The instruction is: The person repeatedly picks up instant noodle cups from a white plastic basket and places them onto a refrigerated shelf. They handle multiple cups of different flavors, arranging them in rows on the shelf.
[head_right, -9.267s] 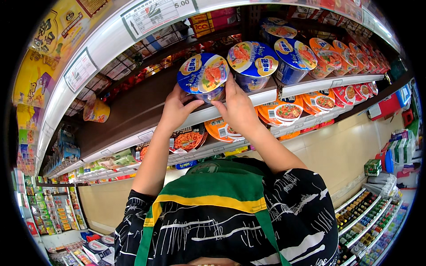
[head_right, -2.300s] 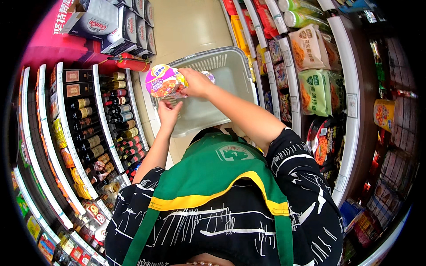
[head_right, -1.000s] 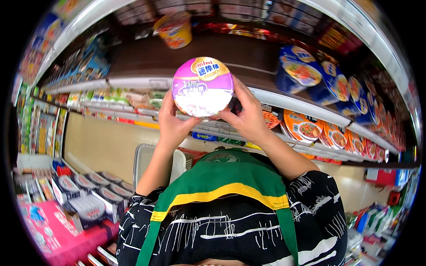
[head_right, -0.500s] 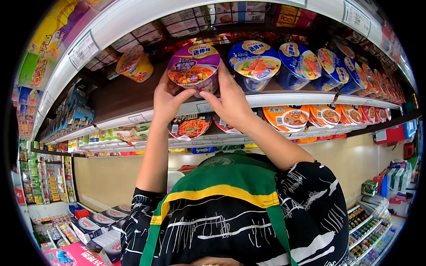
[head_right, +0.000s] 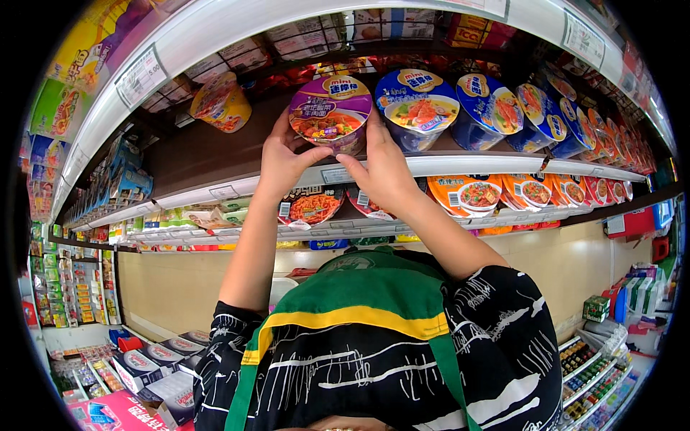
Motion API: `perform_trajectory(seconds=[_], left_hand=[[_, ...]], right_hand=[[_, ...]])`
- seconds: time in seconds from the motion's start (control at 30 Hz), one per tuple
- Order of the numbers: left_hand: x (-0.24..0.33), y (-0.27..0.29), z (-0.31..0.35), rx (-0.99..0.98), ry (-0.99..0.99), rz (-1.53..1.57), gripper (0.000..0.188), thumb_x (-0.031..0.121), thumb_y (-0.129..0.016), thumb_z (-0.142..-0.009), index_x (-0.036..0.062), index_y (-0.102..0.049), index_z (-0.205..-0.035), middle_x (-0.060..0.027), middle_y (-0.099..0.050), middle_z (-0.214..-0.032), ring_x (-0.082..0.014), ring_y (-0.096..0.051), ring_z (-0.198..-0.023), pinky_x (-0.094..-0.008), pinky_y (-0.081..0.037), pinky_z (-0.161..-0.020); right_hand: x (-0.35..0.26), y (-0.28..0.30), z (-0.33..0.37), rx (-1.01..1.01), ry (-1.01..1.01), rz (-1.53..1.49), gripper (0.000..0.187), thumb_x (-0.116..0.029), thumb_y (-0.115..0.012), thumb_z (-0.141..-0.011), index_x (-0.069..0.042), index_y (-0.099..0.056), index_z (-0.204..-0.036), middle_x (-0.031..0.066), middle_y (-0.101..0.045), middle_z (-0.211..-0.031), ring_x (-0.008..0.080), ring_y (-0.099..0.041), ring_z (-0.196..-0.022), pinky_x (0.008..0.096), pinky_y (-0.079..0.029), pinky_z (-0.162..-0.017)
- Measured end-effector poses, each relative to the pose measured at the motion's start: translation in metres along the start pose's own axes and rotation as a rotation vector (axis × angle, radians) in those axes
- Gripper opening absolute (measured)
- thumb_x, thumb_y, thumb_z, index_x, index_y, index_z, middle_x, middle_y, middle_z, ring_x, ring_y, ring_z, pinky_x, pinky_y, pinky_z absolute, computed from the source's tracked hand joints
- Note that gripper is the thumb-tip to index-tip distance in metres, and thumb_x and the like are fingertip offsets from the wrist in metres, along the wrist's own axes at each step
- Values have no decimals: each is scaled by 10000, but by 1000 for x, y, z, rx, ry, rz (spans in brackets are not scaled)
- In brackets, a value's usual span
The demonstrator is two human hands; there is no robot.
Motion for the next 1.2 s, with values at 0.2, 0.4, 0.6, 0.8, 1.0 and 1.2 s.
perform_trajectory(seconds=[0.2, 0.4, 0.6, 0.8, 1.0, 1.2], left_hand=[[-1, -2, 1, 4, 4, -1, 873, 72, -823, -601, -27, -354, -1331, -131, -538, -1212, -206, -552, -1085, -348, -488, -898], [-5, -4, 0, -6, 11, -65, 892, 74, -816, -627, -12, -312, -1358, -126, -544, -1202, -196, -553, -1072, -328, -464, -907], [2, -8, 13, 32, -25, -152, 914, 98, -822, -626, 6, -300, -1370, -138, -503, -1255, -224, -520, -1128, -359, -428, -945], [10, 4, 93, 224, -151, -289, 728, 107, -789, -679, 18, -424, -1303, -147, -517, -1253, -241, -535, -1131, -359, -437, -943], [-60, 2, 224, 349, 225, -131, 480, 122, -722, -752, 28, -538, -1185, -136, -598, -1095, -220, -594, -993, -328, -481, -849], [-152, -21, 377, 576, 708, -73, 408, 112, -699, -784, 14, -550, -1151, -83, -640, -1020, -161, -628, -839, -310, -517, -725]], right_hand=[[2, -1, 1, 5, 18, 30, 842, -237, -654, -804, 127, -145, -1368, 323, -386, -1290, 427, -420, -1193, 409, -357, -996], [5, 0, -1, -19, -1, -36, 849, -244, -660, -801, 133, -152, -1367, 325, -356, -1325, 420, -389, -1233, 397, -339, -1018], [6, 8, 14, -9, 22, 44, 855, -229, -675, -785, 133, -164, -1367, 328, -321, -1359, 415, -343, -1275, 392, -295, -1054], [-28, 32, 57, -78, 148, 229, 698, -149, -681, -772, 68, -324, -1332, 275, -415, -1314, 397, -423, -1218, 408, -350, -1009], [-54, -10, 66, -415, 248, 12, 420, -97, -670, -773, -10, -551, -1167, 167, -577, -1163, 333, -556, -1066, 382, -452, -888], [-44, -154, 121, -1135, 302, -144, 368, -154, -656, -779, -2, -580, -1105, 180, -599, -1095, 337, -575, -1003, 377, -457, -867]])
Point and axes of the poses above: each hand's wrist, its own z-axis away from the middle knuckle, its own y-axis out of the back of the hand, x = y × z, the point moved 6 cm from there along -z, towards the middle knuckle
